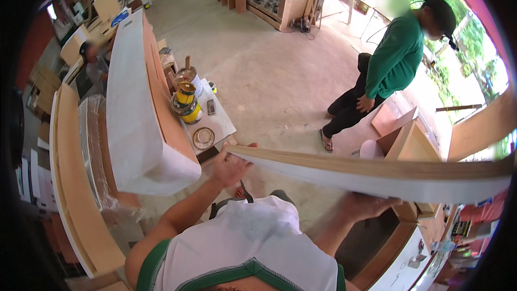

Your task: The person uses a nail gun to fasten a white drawer box, then carries and positions drawer components and panels in a workshop. They retrieve a panel from a shelf, place it on a workbench, and fit a panel into the drawer box with assistance from another person.

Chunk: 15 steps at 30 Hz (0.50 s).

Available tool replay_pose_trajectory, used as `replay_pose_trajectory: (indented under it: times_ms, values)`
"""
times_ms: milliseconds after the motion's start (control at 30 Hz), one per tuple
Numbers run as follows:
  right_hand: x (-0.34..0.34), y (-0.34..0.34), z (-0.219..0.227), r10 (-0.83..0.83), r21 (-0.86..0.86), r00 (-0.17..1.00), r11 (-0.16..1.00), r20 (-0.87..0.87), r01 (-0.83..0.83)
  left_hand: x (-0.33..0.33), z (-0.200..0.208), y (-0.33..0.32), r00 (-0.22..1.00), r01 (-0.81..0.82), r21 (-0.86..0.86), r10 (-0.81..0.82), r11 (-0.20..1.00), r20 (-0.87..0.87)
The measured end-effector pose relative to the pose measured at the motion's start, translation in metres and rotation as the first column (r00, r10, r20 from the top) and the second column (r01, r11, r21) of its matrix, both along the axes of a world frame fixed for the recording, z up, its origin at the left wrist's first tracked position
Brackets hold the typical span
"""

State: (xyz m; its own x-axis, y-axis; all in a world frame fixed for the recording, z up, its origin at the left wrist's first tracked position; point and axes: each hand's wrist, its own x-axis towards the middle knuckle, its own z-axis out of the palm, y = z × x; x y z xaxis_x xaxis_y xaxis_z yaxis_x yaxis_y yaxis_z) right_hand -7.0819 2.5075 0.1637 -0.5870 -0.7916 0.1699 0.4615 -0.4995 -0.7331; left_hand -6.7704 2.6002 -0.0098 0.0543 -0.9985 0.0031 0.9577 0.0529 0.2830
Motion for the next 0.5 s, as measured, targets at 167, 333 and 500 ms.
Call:
replay_pose_trajectory:
  times_ms: [167, 333, 500]
  values:
    - [0.107, -0.074, -0.022, 0.269, 0.061, 0.962, 0.962, -0.036, -0.267, 0.052, -0.045, -0.028, 0.971, -0.102, 0.29, 0.158, 0.952, -0.177]
    - [0.215, -0.173, -0.066, 0.555, 0.112, 0.832, 0.826, 0.008, -0.552, 0.121, -0.083, -0.054, 0.923, -0.283, 0.431, 0.366, 0.857, -0.122]
    - [0.293, -0.303, -0.104, 0.707, 0.156, 0.679, 0.661, 0.196, -0.734, 0.171, -0.067, -0.111, 0.852, -0.513, 0.442, 0.5, 0.736, 0.157]
